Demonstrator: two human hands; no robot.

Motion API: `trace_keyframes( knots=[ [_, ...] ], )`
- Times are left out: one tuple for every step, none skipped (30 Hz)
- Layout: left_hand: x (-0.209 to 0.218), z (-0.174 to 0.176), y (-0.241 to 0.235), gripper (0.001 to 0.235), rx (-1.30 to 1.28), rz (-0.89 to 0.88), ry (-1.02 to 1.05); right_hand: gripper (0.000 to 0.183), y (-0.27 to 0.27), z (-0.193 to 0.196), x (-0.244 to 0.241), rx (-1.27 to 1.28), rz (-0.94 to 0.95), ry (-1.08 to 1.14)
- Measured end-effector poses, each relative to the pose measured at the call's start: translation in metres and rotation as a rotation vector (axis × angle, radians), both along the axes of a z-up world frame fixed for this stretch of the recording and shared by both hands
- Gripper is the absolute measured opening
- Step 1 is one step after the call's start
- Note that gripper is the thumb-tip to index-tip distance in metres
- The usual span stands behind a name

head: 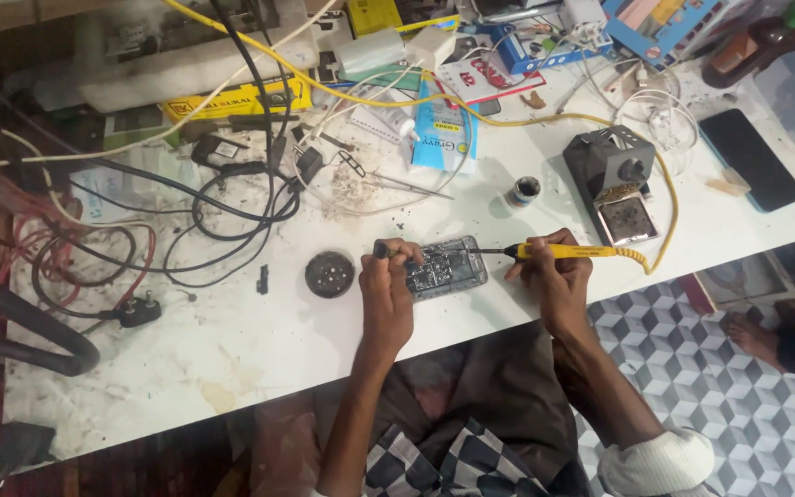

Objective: The person uses a soldering iron and a small tool to work on a circuit board placed on a cluttered workbench. They repeatedly apply heat and manipulate components on the board throughout the clip.

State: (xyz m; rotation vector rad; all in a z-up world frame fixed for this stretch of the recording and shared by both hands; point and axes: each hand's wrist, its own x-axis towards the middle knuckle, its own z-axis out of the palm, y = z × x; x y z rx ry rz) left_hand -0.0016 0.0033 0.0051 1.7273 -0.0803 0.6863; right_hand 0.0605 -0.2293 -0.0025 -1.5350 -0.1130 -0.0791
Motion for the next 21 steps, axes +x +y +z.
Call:
trace_keyframes(
  knots=[
    [0.0007, -0.0008, -0.0003, 0.028, -0.020, -0.007, -0.007, 0.024, -0.0008, -0.0008, 0.0008, -0.001, -0.001, -0.001],
    [0.0016, -0.0017, -0.0003, 0.027, -0.039, -0.014, -0.014, 0.024, -0.0010, -0.0017, 0.0017, -0.001, -0.003, -0.001],
    [0.0022, -0.0023, -0.0007, 0.026, -0.060, -0.020, -0.019, 0.024, -0.0013, -0.0023, 0.0024, 0.003, -0.002, -0.009],
    [0.0029, -0.0028, -0.0010, 0.026, -0.050, -0.018, -0.019, 0.023, -0.0015, -0.0026, 0.0029, 0.007, -0.002, -0.016],
    [0.0026, -0.0031, -0.0007, 0.026, -0.039, -0.014, -0.018, 0.023, -0.0010, -0.0029, 0.0025, 0.013, 0.002, -0.022],
    [0.0021, -0.0031, -0.0004, 0.026, -0.028, -0.010, -0.018, 0.024, -0.0013, -0.0026, 0.0017, 0.007, -0.005, -0.020],
    [0.0022, -0.0024, 0.0008, 0.027, -0.005, -0.001, -0.020, 0.024, -0.0005, -0.0020, 0.0015, 0.002, -0.012, -0.018],
    [0.0024, -0.0018, 0.0018, 0.027, 0.018, 0.007, -0.023, 0.025, 0.0008, -0.0014, 0.0013, -0.002, -0.019, -0.017],
    [0.0021, -0.0018, 0.0015, 0.027, 0.039, 0.012, -0.025, 0.024, 0.0009, -0.0009, 0.0002, 0.015, -0.017, -0.024],
    [0.0014, -0.0020, 0.0016, 0.027, -0.003, -0.005, -0.018, 0.024, 0.0015, -0.0006, -0.0006, 0.031, -0.015, -0.030],
    [0.0022, -0.0020, 0.0012, 0.026, -0.046, -0.022, -0.014, 0.024, 0.0017, 0.0004, 0.0001, 0.046, -0.013, -0.040],
    [0.0031, -0.0023, 0.0009, 0.025, -0.089, -0.039, -0.010, 0.024, 0.0021, 0.0014, 0.0013, 0.046, -0.005, -0.046],
    [0.0029, -0.0033, 0.0007, 0.025, -0.077, -0.034, -0.011, 0.024, 0.0021, 0.0016, 0.0010, 0.046, -0.001, -0.047],
    [0.0035, -0.0044, 0.0007, 0.025, -0.065, -0.029, -0.012, 0.023, 0.0019, 0.0016, 0.0005, 0.046, 0.004, -0.048],
    [0.0033, -0.0058, 0.0002, 0.024, -0.054, -0.023, -0.012, 0.024, 0.0014, 0.0016, -0.0002, 0.035, 0.002, -0.050],
    [0.0025, -0.0070, -0.0011, 0.024, -0.063, -0.019, 0.008, 0.024, 0.0007, 0.0018, -0.0010, 0.023, -0.001, -0.053],
    [0.0031, -0.0070, -0.0003, 0.024, -0.067, -0.014, 0.024, 0.024, 0.0020, 0.0021, -0.0002, 0.017, -0.002, -0.058],
    [0.0037, -0.0068, 0.0007, 0.024, -0.071, -0.009, 0.041, 0.024, 0.0029, 0.0026, 0.0008, 0.009, -0.001, -0.053],
    [0.0031, -0.0071, 0.0002, 0.024, -0.073, -0.010, 0.038, 0.023, 0.0025, 0.0027, 0.0004, -0.001, -0.001, -0.045],
    [0.0023, -0.0073, -0.0002, 0.025, -0.074, -0.010, 0.035, 0.023, 0.0020, 0.0024, -0.0008, -0.011, -0.001, -0.037],
    [0.0024, -0.0070, -0.0009, 0.025, -0.077, -0.009, 0.029, 0.023, 0.0012, 0.0026, -0.0011, -0.012, 0.005, -0.041]
  ],
)
